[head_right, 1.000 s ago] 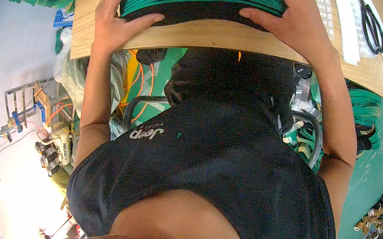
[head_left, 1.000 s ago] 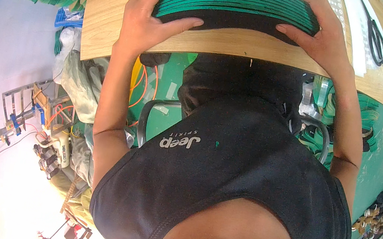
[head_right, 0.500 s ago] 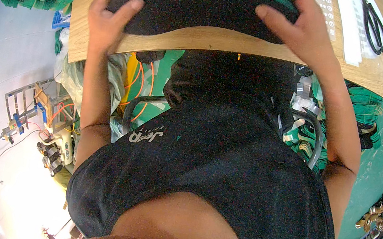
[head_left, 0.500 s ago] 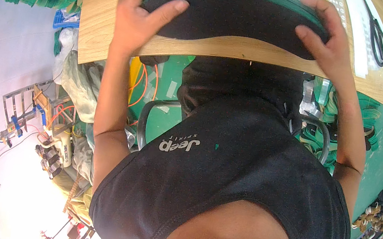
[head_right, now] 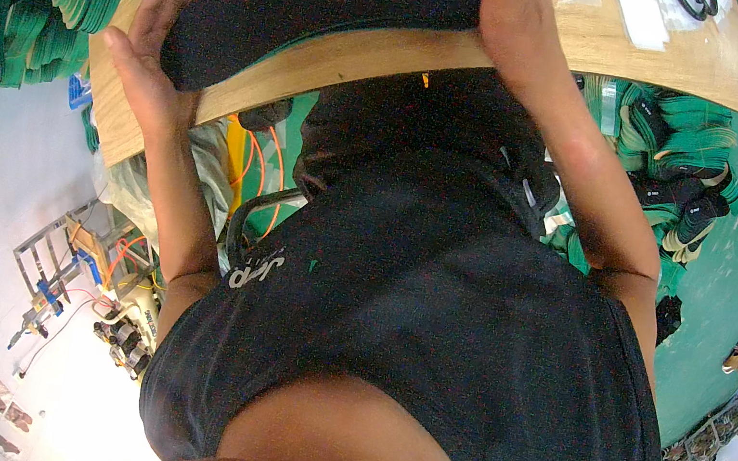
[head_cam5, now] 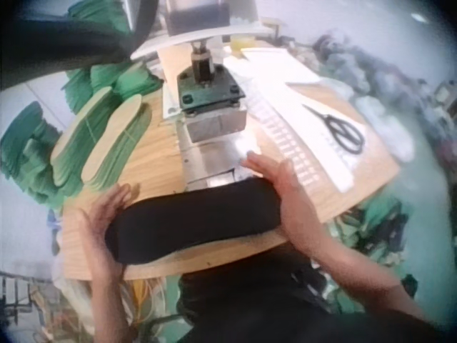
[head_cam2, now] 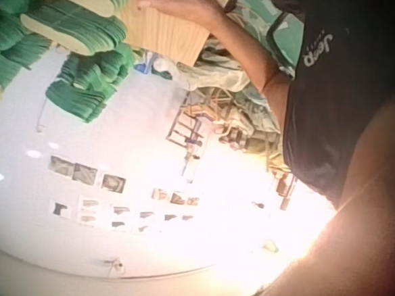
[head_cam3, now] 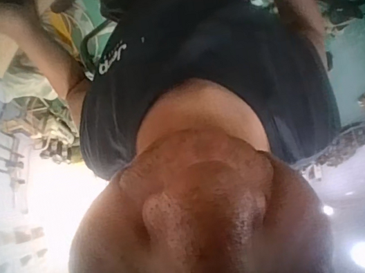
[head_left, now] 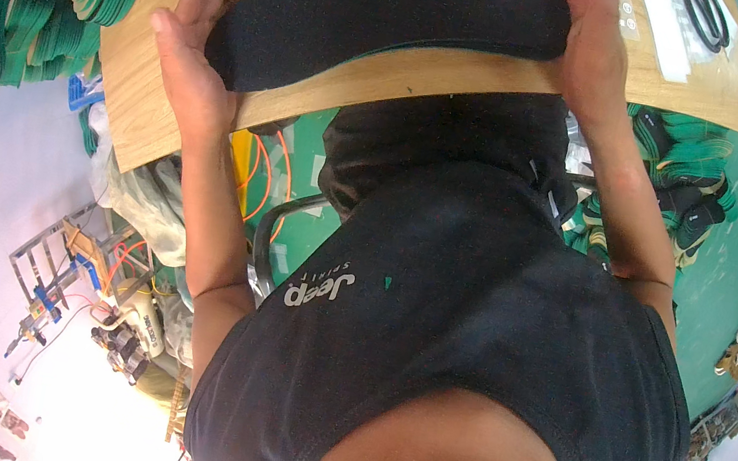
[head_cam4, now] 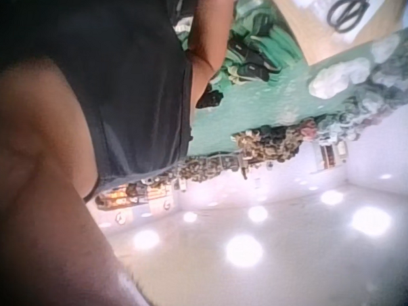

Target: The person peels small circular labels from a sheet and applies them to the heel area of green shoe insoles, one after another, before placing the finished stack aside.

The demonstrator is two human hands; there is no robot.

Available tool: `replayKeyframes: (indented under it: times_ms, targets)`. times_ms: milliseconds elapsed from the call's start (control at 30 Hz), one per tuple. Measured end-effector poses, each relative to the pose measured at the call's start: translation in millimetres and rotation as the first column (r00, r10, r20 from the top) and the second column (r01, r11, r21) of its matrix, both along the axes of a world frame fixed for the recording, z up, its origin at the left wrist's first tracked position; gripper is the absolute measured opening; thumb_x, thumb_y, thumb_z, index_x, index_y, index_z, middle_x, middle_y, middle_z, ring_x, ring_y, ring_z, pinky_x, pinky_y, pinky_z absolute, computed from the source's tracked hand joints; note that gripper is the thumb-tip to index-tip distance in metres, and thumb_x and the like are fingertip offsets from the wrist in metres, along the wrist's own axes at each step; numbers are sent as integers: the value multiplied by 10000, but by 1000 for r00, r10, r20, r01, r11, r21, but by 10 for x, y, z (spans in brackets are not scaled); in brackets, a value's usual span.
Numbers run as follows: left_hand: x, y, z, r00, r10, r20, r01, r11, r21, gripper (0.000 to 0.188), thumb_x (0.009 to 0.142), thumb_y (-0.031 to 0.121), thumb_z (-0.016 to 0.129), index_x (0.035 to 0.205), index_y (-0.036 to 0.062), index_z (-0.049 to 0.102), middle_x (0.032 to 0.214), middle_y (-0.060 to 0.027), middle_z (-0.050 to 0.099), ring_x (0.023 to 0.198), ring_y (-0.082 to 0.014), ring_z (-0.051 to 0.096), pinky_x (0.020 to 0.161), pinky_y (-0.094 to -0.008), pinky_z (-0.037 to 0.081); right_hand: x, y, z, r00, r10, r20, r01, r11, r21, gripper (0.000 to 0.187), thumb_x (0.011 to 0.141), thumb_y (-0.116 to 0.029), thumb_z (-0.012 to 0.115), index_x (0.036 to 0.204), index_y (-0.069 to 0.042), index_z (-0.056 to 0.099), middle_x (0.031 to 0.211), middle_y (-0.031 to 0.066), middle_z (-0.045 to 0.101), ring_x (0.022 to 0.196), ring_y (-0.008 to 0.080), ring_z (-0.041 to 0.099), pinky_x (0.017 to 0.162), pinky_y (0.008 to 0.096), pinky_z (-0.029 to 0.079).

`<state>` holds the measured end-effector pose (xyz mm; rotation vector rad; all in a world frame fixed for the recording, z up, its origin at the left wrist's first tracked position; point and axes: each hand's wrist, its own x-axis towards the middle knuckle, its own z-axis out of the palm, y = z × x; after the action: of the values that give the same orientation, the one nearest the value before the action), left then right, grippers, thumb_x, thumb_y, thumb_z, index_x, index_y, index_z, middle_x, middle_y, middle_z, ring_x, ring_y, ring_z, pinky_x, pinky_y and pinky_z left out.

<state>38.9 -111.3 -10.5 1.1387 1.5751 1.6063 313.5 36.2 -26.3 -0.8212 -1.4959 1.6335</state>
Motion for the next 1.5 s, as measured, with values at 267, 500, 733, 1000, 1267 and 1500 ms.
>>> replayKeyframes:
  times_ms: [267, 500, 733, 1000, 1267, 1500]
  targets:
    - [-292, -226, -42, 872, -226, -435, 223, 973, -60, 1057, 596, 527, 870, 1402, -21, 462, 1406, -186, 510, 1289, -278, 511, 1094, -373, 368, 292, 33, 523, 795, 151, 588, -435, 817, 379, 937, 695, -279, 884, 1440, -22, 378, 1398, 174, 453, 1298, 295, 436, 1097, 395, 351]
    - [-282, -201, 24, 872, -280, -401, 263, 960, -99, 1002, 536, 317, 928, 1380, -6, 496, 1361, -166, 541, 1252, -265, 531, 1087, -368, 380, 399, 221, 389, 789, 96, 607, -527, 616, 586, 807, 685, -255, 874, 1348, -13, 484, 1293, 168, 517, 1239, 312, 486, 1062, 382, 389]
    - [-371, -244, -23, 849, -286, -445, 250, 958, -140, 1007, 519, 315, 930, 1375, -4, 508, 1334, -164, 563, 1234, -264, 544, 1072, -368, 391, 414, 174, 269, 842, 94, 530, -455, 652, 607, 761, 709, -267, 875, 1328, -18, 509, 1229, 141, 560, 1168, 290, 537, 1016, 373, 424]
    - [-372, -283, -68, 882, -274, -383, 239, 961, -137, 1000, 527, 290, 925, 1384, -2, 499, 1329, -168, 566, 1229, -265, 543, 1074, -369, 383, 413, 136, 125, 899, 133, 418, -355, 781, 514, 793, 711, -252, 877, 1357, -19, 480, 1238, 166, 564, 1171, 283, 548, 992, 371, 441]
    - [-423, -252, -21, 778, -303, -551, 254, 953, -165, 949, 564, 290, 903, 1388, 36, 507, 1362, -157, 555, 1273, -300, 522, 1090, -388, 369, 494, 108, 29, 871, 40, 490, -358, 734, 577, 724, 742, -43, 814, 1393, -56, 499, 1324, 68, 548, 1237, 170, 517, 1044, 303, 424]
    - [-433, -299, -40, 805, -255, -536, 240, 966, -100, 943, 558, 240, 919, 1385, 48, 508, 1366, -159, 550, 1284, -315, 510, 1089, -376, 373, 441, 17, 42, 895, 43, 444, -295, 803, 517, 706, 723, -84, 849, 1349, -58, 524, 1206, 58, 593, 1006, 128, 608, 772, 245, 518]
